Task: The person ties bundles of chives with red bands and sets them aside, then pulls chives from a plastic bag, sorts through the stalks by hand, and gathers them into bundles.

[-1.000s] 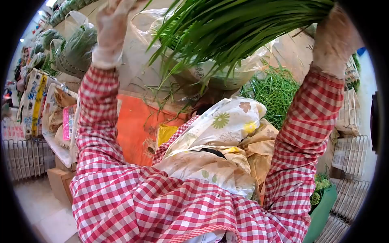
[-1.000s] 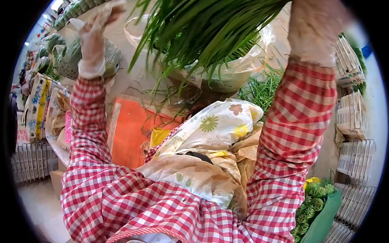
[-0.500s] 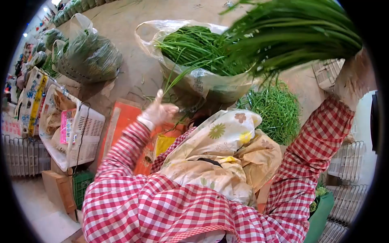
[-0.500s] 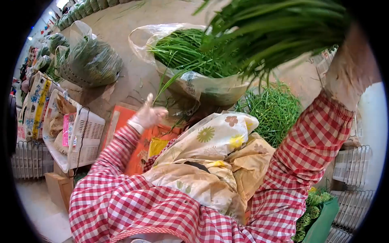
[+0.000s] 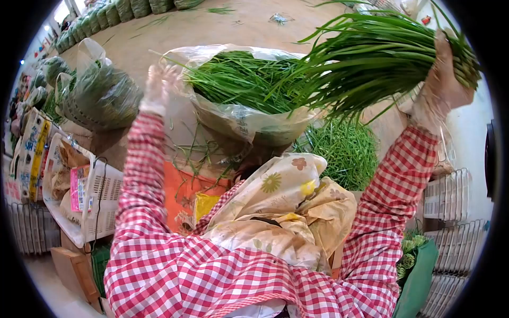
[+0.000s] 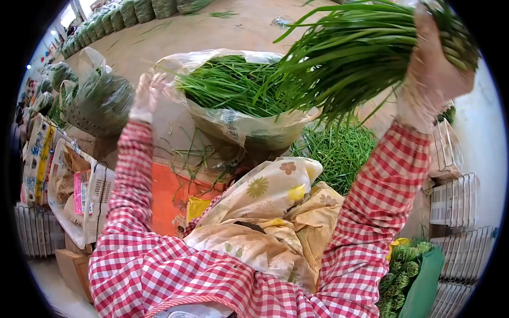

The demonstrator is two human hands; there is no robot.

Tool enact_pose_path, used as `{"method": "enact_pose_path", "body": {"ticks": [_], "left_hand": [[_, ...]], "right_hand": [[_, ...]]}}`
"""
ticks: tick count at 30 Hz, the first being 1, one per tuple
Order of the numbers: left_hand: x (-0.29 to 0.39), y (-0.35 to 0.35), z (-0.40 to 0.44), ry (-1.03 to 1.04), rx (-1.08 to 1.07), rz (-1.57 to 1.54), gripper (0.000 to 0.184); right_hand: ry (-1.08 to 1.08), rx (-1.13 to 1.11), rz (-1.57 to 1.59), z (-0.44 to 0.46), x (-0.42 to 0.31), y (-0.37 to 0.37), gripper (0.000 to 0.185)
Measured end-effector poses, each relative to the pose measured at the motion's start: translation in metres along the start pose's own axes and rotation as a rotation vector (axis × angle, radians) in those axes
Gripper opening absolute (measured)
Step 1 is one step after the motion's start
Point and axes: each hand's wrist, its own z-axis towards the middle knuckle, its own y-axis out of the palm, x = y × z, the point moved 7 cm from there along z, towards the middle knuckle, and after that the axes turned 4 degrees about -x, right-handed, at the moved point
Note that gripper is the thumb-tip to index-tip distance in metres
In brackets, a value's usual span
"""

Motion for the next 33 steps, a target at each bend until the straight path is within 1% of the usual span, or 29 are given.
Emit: {"method": "enact_pose_path", "body": {"ticks": [1,2,3,5,6,7,9,10,12,14,15,17,19,21,22,23,24,25,26,27,29,30,31,32,33], "left_hand": [[0.013,-0.021,0.024,-0.057,0.096,0.178,0.049],[0.036,-0.015,0.029,0.018,0.109,0.262,0.053],[0.069,0.017,0.012,0.197,0.033,0.284,0.059],[0.119,0.092,-0.042,0.460,-0.177,0.320,0.071],[0.135,0.127,-0.069,0.554,-0.303,0.362,0.079],[0.143,0.155,-0.092,0.637,-0.433,0.428,0.086],[0.137,0.192,-0.128,0.856,-0.754,0.609,0.099],[0.127,0.190,-0.134,0.820,-0.757,0.613,0.099],[0.100,0.193,-0.144,0.624,-0.859,0.730,0.109],[0.084,0.196,-0.152,0.475,-0.951,0.847,0.120],[0.078,0.197,-0.155,0.411,-0.992,0.908,0.126],[0.039,0.174,-0.162,0.036,-1.064,0.856,0.126],[-0.019,0.146,-0.193,-0.340,-1.143,0.561,0.122],[-0.068,0.127,-0.237,-0.732,-1.127,0.233,0.116],[-0.103,0.094,-0.251,-0.945,-1.103,0.094,0.112],[-0.128,0.069,-0.266,-1.158,-1.067,-0.053,0.109],[-0.130,0.071,-0.276,-1.168,-1.077,-0.061,0.109],[-0.129,0.076,-0.283,-1.172,-1.074,-0.153,0.108],[-0.125,0.082,-0.288,-1.175,-1.072,-0.241,0.107],[-0.120,0.090,-0.291,-1.173,-1.069,-0.328,0.107],[-0.108,0.104,-0.294,-1.137,-1.053,-0.503,0.105],[-0.105,0.093,-0.290,-1.093,-1.060,-0.279,0.109],[-0.094,0.094,-0.293,-1.047,-1.124,-0.156,0.102],[-0.100,0.083,-0.301,-1.158,-1.071,0.089,0.089],[-0.104,0.070,-0.309,-1.283,-1.005,0.313,0.082]], "right_hand": [[0.024,0.012,0.141,-0.004,0.002,0.006,0.029],[0.019,-0.018,0.112,-0.006,0.002,0.010,0.031],[0.021,-0.049,0.079,-0.009,0.003,0.013,0.033],[0.008,-0.018,0.153,-0.026,-0.007,0.028,0.036],[-0.005,-0.143,0.029,-0.037,-0.016,0.043,0.036],[-0.007,-0.184,0.043,-0.049,-0.023,0.054,0.035],[0.001,-0.232,0.207,-0.076,-0.037,0.075,0.032],[0.025,-0.255,0.277,-0.090,-0.042,0.083,0.031],[0.114,-0.277,0.451,-0.119,-0.047,0.092,0.030],[0.296,-0.256,0.688,-0.153,-0.047,0.097,0.030],[0.577,-0.156,0.801,-0.174,-0.042,0.095,0.029],[1.137,0.047,1.009,-0.226,-0.037,0.095,0.028],[1.303,-0.060,0.867,-0.260,-0.039,0.077,0.027],[1.600,-0.019,0.916,-0.317,-0.035,0.063,0.039],[1.705,0.004,0.885,-0.334,-0.033,0.056,0.034],[1.709,0.015,0.869,-0.338,-0.030,0.050,0.034],[1.719,0.045,0.876,-0.341,-0.026,0.044,0.033],[1.724,0.075,0.885,-0.343,-0.022,0.038,0.033],[1.699,0.022,0.820,-0.345,-0.018,0.030,0.033],[1.689,0.029,0.808,-0.352,-0.015,0.023,0.033],[1.418,-0.027,0.700,-0.352,-0.010,0.006,0.032],[1.426,0.015,0.644,-0.358,-0.012,-0.001,0.033],[1.501,0.100,0.823,-0.391,-0.012,-0.009,0.032],[1.542,0.017,0.674,-0.406,-0.016,-0.018,0.032],[1.501,0.058,0.740,-0.413,-0.022,-0.024,0.032]]}}
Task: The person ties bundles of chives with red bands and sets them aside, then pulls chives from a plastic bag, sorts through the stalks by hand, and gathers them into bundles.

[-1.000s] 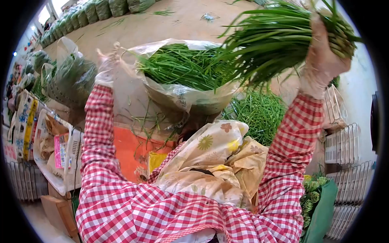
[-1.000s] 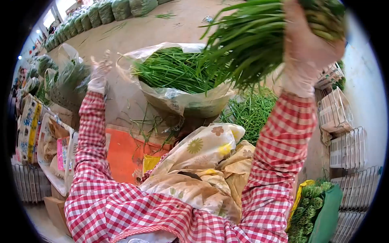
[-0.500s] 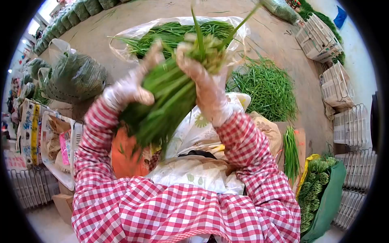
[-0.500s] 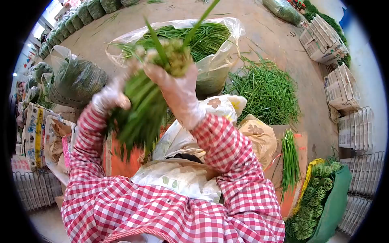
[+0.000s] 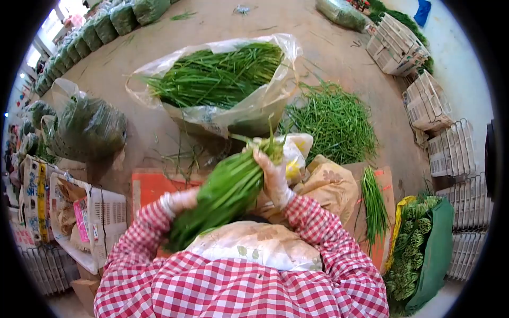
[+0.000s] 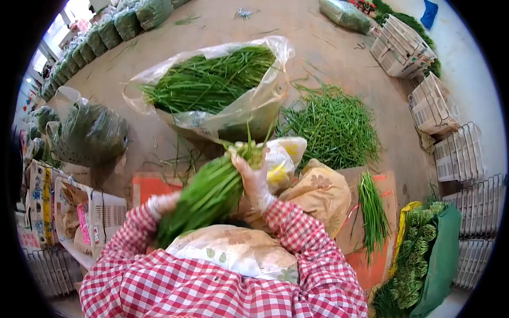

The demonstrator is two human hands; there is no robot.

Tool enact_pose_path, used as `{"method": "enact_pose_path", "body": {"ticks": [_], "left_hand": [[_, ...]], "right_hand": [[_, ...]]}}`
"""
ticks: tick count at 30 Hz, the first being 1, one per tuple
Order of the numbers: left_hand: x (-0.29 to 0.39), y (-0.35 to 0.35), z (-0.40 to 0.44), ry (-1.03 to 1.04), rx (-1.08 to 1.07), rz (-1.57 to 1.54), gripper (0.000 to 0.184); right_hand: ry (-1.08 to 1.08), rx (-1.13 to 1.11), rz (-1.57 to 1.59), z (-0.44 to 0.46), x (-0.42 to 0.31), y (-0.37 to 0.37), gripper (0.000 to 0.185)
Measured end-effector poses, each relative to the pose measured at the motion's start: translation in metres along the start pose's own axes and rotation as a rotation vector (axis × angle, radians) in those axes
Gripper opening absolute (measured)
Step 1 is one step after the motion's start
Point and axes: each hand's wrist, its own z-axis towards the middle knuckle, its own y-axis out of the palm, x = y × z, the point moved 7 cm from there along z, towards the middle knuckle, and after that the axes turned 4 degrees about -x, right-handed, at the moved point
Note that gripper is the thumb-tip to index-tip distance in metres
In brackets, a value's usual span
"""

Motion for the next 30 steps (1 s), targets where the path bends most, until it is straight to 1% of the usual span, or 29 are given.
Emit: {"method": "enact_pose_path", "body": {"ticks": [1,2,3,4,5,6,7,8,10,11,12,14,15,16,18,19,20,22,24,25,26,28,29,30], "left_hand": [[-0.015,0.003,0.004,0.341,-0.246,0.146,0.082],[-0.002,0.033,0.003,0.225,-0.156,0.054,0.083],[0.002,0.040,0.006,0.241,-0.066,0.075,0.084],[0.006,0.040,0.008,0.258,0.023,0.098,0.085],[0.010,0.043,0.010,0.263,0.023,0.104,0.085],[0.011,0.043,0.012,0.255,0.041,0.003,0.085],[0.009,0.043,0.013,0.242,0.058,-0.101,0.086],[0.006,0.043,0.015,0.232,0.054,-0.103,0.086],[0.000,0.042,0.022,0.296,0.020,-0.142,0.083],[-0.010,0.036,0.023,0.215,0.047,-0.168,0.080],[-0.012,0.036,0.020,0.221,0.024,-0.211,0.079],[-0.009,0.036,0.017,0.272,0.106,-0.206,0.069],[-0.011,0.038,0.017,0.262,0.099,-0.213,0.069],[-0.014,0.037,0.015,0.233,0.106,-0.180,0.073],[-0.021,0.029,0.014,0.199,0.111,-0.147,0.077],[-0.030,0.019,0.014,0.209,0.117,-0.131,0.076],[-0.039,0.011,0.015,0.233,0.118,-0.164,0.073],[-0.069,-0.015,0.021,0.313,0.109,-0.236,0.069],[-0.117,-0.054,0.035,0.432,0.081,-0.267,0.066],[-0.078,-0.030,0.010,0.493,0.110,-0.370,0.044],[-0.054,0.001,0.012,0.440,0.142,-0.552,0.052],[-0.047,0.006,0.014,0.471,0.139,-0.668,0.052],[-0.048,0.003,0.014,0.499,0.134,-0.707,0.052],[-0.052,-0.001,0.016,0.535,0.130,-0.749,0.051]], "right_hand": [[0.066,0.000,-0.002,-0.005,0.006,-0.006,0.033],[0.139,0.005,-0.004,-0.008,0.010,-0.012,0.035],[0.134,0.004,-0.001,-0.007,-0.004,-0.008,0.035],[0.269,-0.029,-0.018,-0.008,-0.017,0.004,0.036],[0.404,-0.066,-0.039,-0.007,-0.025,0.007,0.038],[0.447,-0.100,-0.044,0.000,-0.028,-0.003,0.054],[0.437,-0.104,0.014,0.006,-0.046,0.006,0.064],[0.424,-0.099,0.077,0.013,-0.064,0.015,0.075],[0.375,-0.409,-0.265,0.030,-0.068,0.007,0.088],[0.250,-0.515,-0.710,0.031,-0.084,0.019,0.083],[0.095,-0.580,-1.154,0.032,-0.101,0.032,0.080],[0.226,-0.445,-1.054,0.028,-0.103,0.041,0.062],[0.229,-0.334,-0.919,0.033,-0.091,0.032,0.045],[0.084,-0.138,-0.901,0.040,-0.095,0.027,0.029],[0.170,0.001,-0.219,0.048,-0.093,0.013,0.025],[0.234,0.120,0.038,0.053,-0.081,0.004,0.029],[0.290,0.112,0.103,0.054,-0.077,-0.001,0.026],[0.249,0.236,-0.020,0.050,-0.101,0.000,0.023],[0.064,0.310,-0.123,0.060,-0.141,-0.008,0.024],[-0.013,0.240,-0.173,0.068,-0.166,-0.021,0.024],[-0.088,0.165,-0.218,0.076,-0.191,-0.037,0.024],[-0.239,0.335,-0.477,0.080,-0.231,-0.068,0.028],[-0.231,0.333,-0.470,0.081,-0.227,-0.073,0.028],[-0.232,0.341,-0.725,0.079,-0.228,-0.068,0.030]]}}
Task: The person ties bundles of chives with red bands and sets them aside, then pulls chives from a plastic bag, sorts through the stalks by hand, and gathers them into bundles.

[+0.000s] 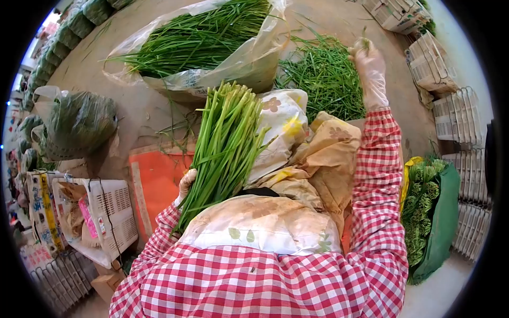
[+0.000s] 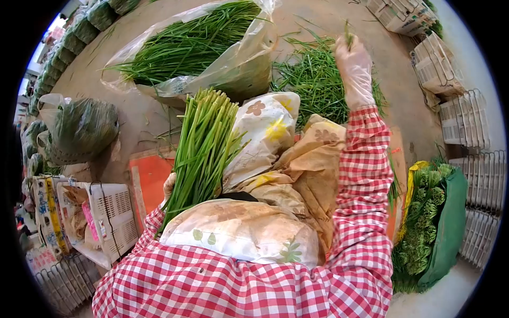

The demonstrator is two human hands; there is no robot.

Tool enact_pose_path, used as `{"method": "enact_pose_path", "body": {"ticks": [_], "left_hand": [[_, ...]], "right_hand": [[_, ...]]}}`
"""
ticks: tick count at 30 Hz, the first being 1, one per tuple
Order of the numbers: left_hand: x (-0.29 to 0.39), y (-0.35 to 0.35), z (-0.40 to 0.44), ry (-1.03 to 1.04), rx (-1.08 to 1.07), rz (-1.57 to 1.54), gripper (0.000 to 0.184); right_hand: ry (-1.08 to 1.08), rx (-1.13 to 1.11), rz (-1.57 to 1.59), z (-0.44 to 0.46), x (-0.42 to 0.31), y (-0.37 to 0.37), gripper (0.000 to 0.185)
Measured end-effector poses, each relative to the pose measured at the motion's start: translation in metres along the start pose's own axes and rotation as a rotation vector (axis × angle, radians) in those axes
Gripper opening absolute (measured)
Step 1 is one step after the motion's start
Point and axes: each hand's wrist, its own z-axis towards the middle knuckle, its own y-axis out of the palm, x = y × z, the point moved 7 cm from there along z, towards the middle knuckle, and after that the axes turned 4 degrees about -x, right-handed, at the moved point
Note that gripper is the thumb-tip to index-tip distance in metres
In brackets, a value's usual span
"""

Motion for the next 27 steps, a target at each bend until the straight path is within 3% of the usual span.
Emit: {"method": "enact_pose_path", "body": {"ticks": [4,6,8,9,11,12,14,16,18,20,22,27], "left_hand": [[0.001,-0.007,0.003,0.040,-0.013,-0.052,0.051],[0.002,-0.004,0.003,0.037,-0.015,-0.057,0.051],[0.004,0.004,0.002,0.035,0.005,-0.039,0.051],[0.005,0.008,0.000,0.034,0.032,-0.003,0.054],[0.009,-0.014,-0.010,0.037,0.009,0.096,0.052],[0.010,-0.020,-0.014,0.034,-0.019,0.200,0.050],[0.018,0.010,-0.021,-0.010,0.081,0.288,0.041],[0.022,0.004,-0.027,-0.050,0.169,0.424,0.059],[0.026,0.014,-0.022,-0.059,0.103,0.416,0.057],[0.026,0.027,-0.019,-0.091,-0.017,0.395,0.055],[0.025,0.009,-0.013,-0.119,-0.001,0.347,0.061],[0.022,0.032,0.005,-0.190,-0.018,0.164,0.065]], "right_hand": [[-0.211,-0.022,-1.016,-0.033,-0.029,0.002,0.042],[0.229,-0.362,-0.129,-0.085,-0.034,0.044,0.041],[0.365,-0.581,0.004,-0.129,-0.006,0.077,0.035],[0.368,-0.585,0.004,-0.144,0.002,0.087,0.035],[0.032,-0.464,-0.206,-0.153,-0.008,0.094,0.028],[0.031,-0.475,-0.205,-0.150,-0.010,0.096,0.028],[-0.320,-0.287,-0.174,-0.133,-0.046,0.084,0.028],[-0.424,-0.290,-0.256,-0.120,-0.060,0.092,0.034],[-0.566,-0.471,-0.489,-0.123,-0.060,0.121,0.039],[-0.484,-0.548,-0.562,-0.127,-0.041,0.132,0.045],[-0.321,-0.594,-0.469,-0.125,-0.023,0.128,0.050],[-0.350,-0.626,-0.740,-0.131,-0.008,0.115,0.056]]}}
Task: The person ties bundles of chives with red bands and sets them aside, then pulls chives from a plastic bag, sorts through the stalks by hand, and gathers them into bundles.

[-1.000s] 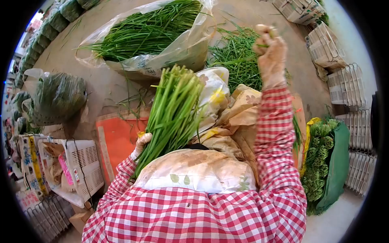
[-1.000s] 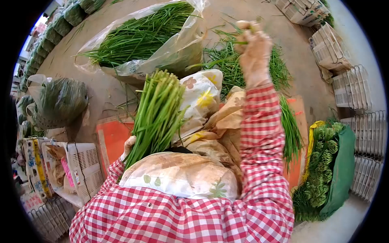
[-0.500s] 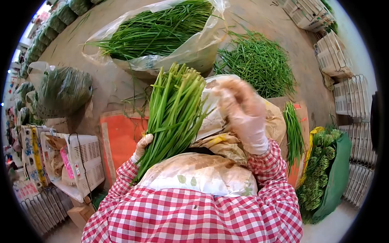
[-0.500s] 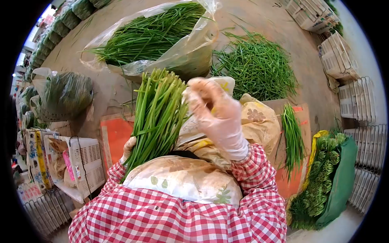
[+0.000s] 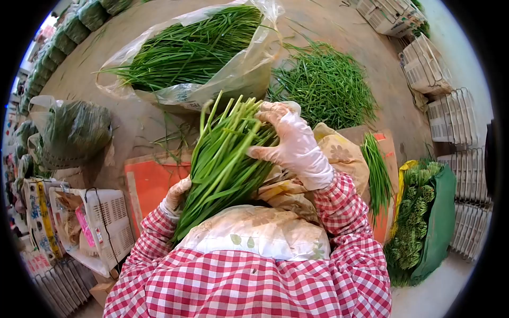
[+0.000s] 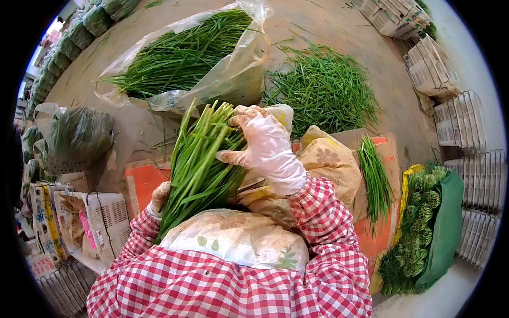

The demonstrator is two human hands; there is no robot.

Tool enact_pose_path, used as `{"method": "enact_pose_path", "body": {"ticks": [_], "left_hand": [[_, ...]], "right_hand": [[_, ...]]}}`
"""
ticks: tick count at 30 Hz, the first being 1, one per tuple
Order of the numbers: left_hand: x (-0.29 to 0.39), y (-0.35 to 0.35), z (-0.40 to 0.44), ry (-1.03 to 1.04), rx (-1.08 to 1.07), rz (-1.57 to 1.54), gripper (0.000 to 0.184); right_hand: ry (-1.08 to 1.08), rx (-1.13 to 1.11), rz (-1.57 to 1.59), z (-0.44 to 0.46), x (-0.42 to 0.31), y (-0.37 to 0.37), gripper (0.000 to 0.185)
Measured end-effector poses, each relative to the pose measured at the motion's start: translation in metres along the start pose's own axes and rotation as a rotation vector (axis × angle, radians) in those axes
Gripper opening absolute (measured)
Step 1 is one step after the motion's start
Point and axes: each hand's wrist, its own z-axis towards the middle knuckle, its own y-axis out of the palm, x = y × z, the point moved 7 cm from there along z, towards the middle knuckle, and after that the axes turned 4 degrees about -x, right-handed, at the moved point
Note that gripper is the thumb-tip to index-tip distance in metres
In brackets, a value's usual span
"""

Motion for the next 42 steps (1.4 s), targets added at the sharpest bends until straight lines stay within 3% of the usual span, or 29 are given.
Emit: {"method": "enact_pose_path", "body": {"ticks": [1,5,6,7,9,11,13,14,17,18,21,22,25,26,29,31,33,34,35,36,37,38,40,42], "left_hand": [[0.001,0.000,0.002,0.022,-0.027,-0.020,0.065],[0.004,-0.011,0.002,0.057,-0.115,-0.070,0.068],[0.007,0.002,0.002,0.071,-0.121,-0.115,0.072],[0.004,0.003,0.005,0.065,-0.125,-0.108,0.072],[0.003,-0.010,0.003,0.200,-0.007,0.061,0.097],[0.002,-0.019,0.001,0.252,0.047,0.140,0.098],[0.000,-0.026,-0.005,0.256,0.068,0.175,0.098],[-0.001,-0.027,-0.009,0.259,0.074,0.191,0.098],[0.000,-0.032,-0.018,0.247,0.073,0.232,0.099],[0.000,-0.032,-0.018,0.241,0.074,0.240,0.099],[-0.001,-0.031,-0.018,0.234,0.062,0.260,0.100],[-0.002,-0.030,-0.018,0.231,0.057,0.262,0.100],[-0.004,-0.028,-0.016,0.229,0.044,0.272,0.101],[-0.005,-0.029,-0.016,0.233,0.046,0.279,0.101],[-0.010,-0.032,-0.018,0.235,0.065,0.310,0.102],[-0.017,-0.037,-0.014,0.227,0.037,0.292,0.102],[-0.019,-0.042,-0.013,0.247,-0.243,0.179,0.080],[-0.015,-0.037,-0.011,0.264,-0.240,0.206,0.080],[-0.014,-0.030,-0.008,0.276,-0.242,0.236,0.079],[-0.012,-0.025,-0.004,0.290,-0.230,0.268,0.078],[-0.012,-0.021,-0.002,0.305,-0.238,0.288,0.078],[-0.012,-0.017,0.001,0.323,-0.247,0.301,0.077],[-0.015,-0.014,0.009,0.351,-0.284,0.314,0.076],[-0.015,-0.013,0.018,0.380,-0.330,0.313,0.075]], "right_hand": [[0.001,-0.044,-0.114,-0.002,0.003,0.007,0.058],[0.019,0.093,0.091,-0.009,0.010,0.021,0.036],[0.142,0.071,0.152,-0.013,0.021,0.027,0.030],[0.144,0.081,0.152,-0.014,0.024,0.026,0.030],[0.004,0.162,0.050,-0.011,0.015,0.017,0.034],[0.072,0.082,0.059,-0.008,0.014,0.013,0.037],[-0.027,0.037,0.067,-0.007,0.006,0.015,0.039],[0.044,-0.067,0.196,-0.009,0.008,0.018,0.036],[-0.090,0.042,0.249,-0.012,0.006,0.015,0.033],[-0.196,0.106,0.134,-0.011,0.003,0.007,0.027],[-0.220,0.165,-0.037,-0.010,0.017,0.005,0.023],[-0.362,0.301,-0.144,-0.008,0.012,-0.002,0.006],[-0.321,0.233,-0.306,0.003,0.022,-0.011,0.012],[-0.368,0.349,-0.388,0.005,0.020,-0.024,0.022],[-0.156,0.388,-0.528,0.022,0.062,-0.037,0.006],[-0.021,0.413,-0.647,0.033,0.081,-0.047,0.007],[0.056,0.435,-0.695,0.036,0.090,-0.057,0.021],[0.005,0.499,-0.690,0.035,0.079,-0.060,0.028],[0.201,0.286,-0.487,0.038,0.069,-0.060,0.036],[-0.072,0.381,-0.230,0.038,0.057,-0.058,0.031],[0.095,0.158,0.068,0.040,0.038,-0.052,0.027],[0.084,0.023,0.325,0.035,0.042,-0.031,0.020],[0.127,-0.154,0.214,0.027,-0.008,-0.026,0.029],[0.123,-0.220,0.044,0.026,-0.008,-0.015,0.040]]}}
